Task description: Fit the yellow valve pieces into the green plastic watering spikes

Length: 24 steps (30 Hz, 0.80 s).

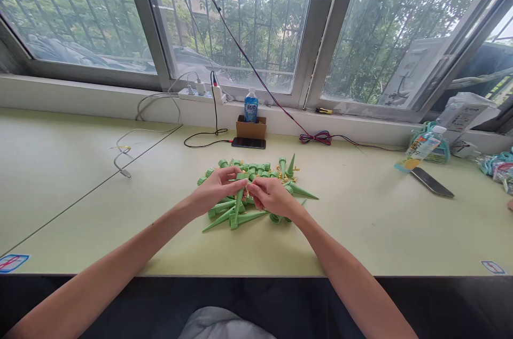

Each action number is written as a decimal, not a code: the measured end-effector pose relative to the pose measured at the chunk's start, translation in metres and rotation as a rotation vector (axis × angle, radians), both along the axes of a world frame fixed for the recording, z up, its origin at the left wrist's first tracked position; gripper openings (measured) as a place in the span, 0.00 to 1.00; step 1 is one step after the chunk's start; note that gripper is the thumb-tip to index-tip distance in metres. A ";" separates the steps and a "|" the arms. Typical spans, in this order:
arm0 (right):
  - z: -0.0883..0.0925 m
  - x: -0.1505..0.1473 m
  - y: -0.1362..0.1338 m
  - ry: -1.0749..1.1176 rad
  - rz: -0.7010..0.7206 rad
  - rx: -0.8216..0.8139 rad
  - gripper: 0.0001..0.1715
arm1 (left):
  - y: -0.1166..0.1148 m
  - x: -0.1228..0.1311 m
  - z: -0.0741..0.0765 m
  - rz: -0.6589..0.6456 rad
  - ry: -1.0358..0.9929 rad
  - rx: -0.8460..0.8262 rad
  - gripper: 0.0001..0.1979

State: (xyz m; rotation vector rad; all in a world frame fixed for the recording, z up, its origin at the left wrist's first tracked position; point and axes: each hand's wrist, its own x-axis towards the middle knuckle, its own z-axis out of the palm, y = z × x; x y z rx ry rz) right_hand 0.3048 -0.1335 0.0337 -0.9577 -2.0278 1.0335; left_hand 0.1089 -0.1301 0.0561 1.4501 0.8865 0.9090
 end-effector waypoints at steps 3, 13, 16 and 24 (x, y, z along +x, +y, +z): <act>0.000 0.000 0.000 -0.009 0.004 -0.016 0.25 | 0.000 0.000 0.000 0.001 0.001 0.007 0.21; 0.000 0.001 0.001 0.011 0.070 -0.083 0.29 | -0.001 -0.001 0.000 -0.046 0.003 0.041 0.20; -0.001 0.002 0.001 0.023 0.076 -0.111 0.29 | -0.001 -0.001 -0.001 -0.067 -0.001 0.066 0.19; -0.002 0.002 0.004 0.129 0.144 -0.257 0.29 | -0.002 -0.001 -0.001 -0.097 0.002 0.126 0.17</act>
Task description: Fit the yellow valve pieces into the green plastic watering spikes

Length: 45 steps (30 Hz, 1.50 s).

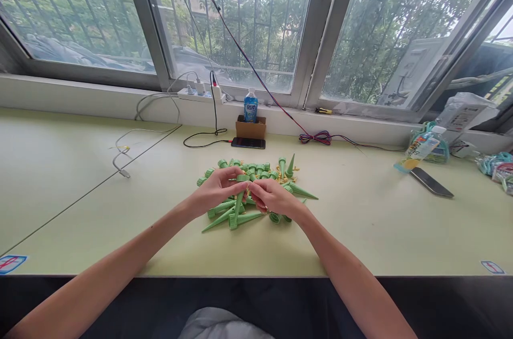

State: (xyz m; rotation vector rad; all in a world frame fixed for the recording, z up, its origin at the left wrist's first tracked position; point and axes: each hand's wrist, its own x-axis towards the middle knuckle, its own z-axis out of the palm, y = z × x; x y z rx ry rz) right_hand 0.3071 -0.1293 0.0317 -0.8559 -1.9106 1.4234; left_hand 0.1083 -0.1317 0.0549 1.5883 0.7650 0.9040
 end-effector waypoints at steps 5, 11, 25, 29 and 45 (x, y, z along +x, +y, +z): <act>0.001 0.001 0.000 0.054 0.038 -0.087 0.30 | -0.001 0.000 0.001 -0.029 -0.025 -0.001 0.17; 0.000 -0.001 0.001 0.031 0.014 -0.066 0.30 | -0.001 0.001 0.000 -0.016 -0.033 -0.006 0.17; 0.000 -0.001 -0.003 -0.153 -0.194 0.353 0.21 | 0.002 0.001 0.004 0.068 -0.122 -0.240 0.21; 0.001 -0.002 -0.004 -0.182 -0.198 0.381 0.21 | 0.003 0.001 0.003 0.079 -0.124 -0.233 0.21; -0.001 -0.002 -0.003 -0.017 -0.115 0.162 0.23 | 0.000 0.001 0.004 0.033 -0.095 -0.113 0.21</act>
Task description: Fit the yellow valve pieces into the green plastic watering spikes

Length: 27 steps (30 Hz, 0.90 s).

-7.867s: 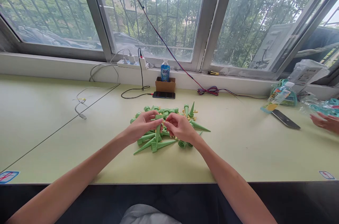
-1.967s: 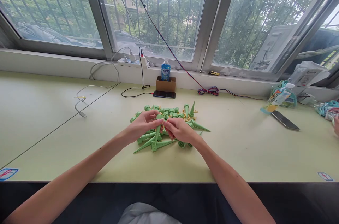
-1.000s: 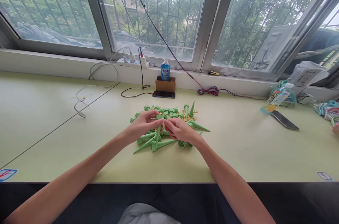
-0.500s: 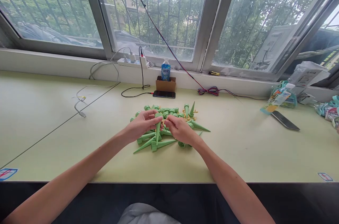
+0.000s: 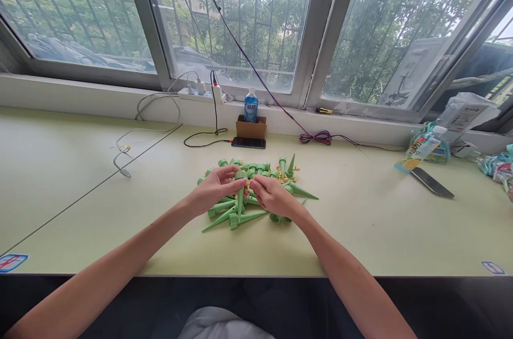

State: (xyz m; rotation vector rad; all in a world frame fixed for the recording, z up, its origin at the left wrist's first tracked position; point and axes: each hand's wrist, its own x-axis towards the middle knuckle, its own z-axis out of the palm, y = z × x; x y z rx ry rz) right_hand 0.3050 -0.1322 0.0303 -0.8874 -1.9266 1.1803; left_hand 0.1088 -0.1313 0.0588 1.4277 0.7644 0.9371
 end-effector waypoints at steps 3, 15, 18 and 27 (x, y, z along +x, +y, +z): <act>-0.001 0.000 0.001 0.037 0.016 -0.039 0.23 | 0.001 -0.002 -0.002 -0.037 0.023 0.052 0.19; -0.004 0.001 0.004 0.071 0.034 -0.092 0.24 | 0.002 -0.001 -0.006 -0.072 0.034 0.145 0.14; -0.004 0.001 0.004 0.080 0.038 -0.101 0.24 | 0.002 -0.001 -0.006 -0.071 0.028 0.154 0.14; -0.004 0.000 0.005 0.131 0.034 -0.151 0.27 | 0.004 0.000 -0.012 0.013 0.094 0.297 0.13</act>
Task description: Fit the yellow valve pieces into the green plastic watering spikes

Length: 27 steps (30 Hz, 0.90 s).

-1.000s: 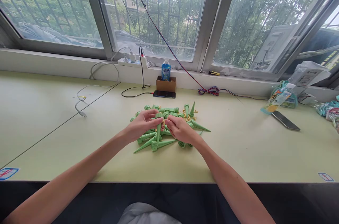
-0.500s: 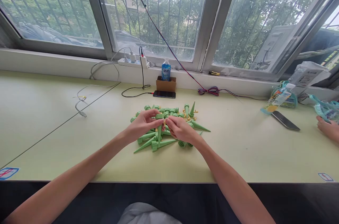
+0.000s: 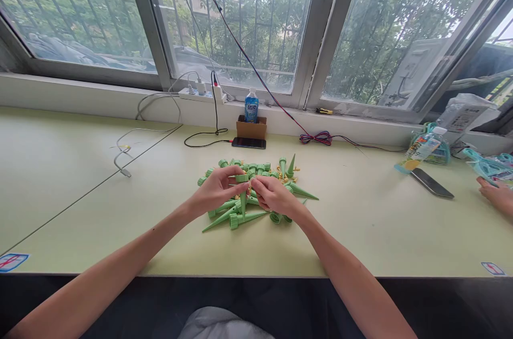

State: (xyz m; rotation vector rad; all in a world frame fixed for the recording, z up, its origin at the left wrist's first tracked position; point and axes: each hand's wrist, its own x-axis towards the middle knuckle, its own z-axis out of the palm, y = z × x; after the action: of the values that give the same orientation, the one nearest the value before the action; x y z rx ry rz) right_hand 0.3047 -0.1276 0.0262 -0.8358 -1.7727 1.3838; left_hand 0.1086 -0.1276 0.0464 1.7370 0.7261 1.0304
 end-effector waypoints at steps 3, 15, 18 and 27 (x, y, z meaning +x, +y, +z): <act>0.002 -0.001 0.000 0.038 -0.036 0.016 0.27 | -0.001 0.001 0.001 0.070 0.043 0.011 0.14; 0.007 -0.001 -0.004 0.056 -0.138 0.170 0.19 | 0.001 0.000 0.011 0.119 -0.211 -0.363 0.18; 0.009 -0.002 -0.007 0.098 -0.122 0.149 0.27 | 0.003 0.000 0.009 0.131 -0.276 -0.346 0.18; 0.011 -0.002 -0.009 0.105 -0.111 0.170 0.31 | 0.005 -0.001 0.005 0.170 -0.308 -0.272 0.17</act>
State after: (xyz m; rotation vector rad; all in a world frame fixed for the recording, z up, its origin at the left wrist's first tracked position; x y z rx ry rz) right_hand 0.3026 -0.1366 0.0368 -0.7451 -1.7097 1.1661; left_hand 0.1071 -0.1228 0.0513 1.2664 0.7829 1.2206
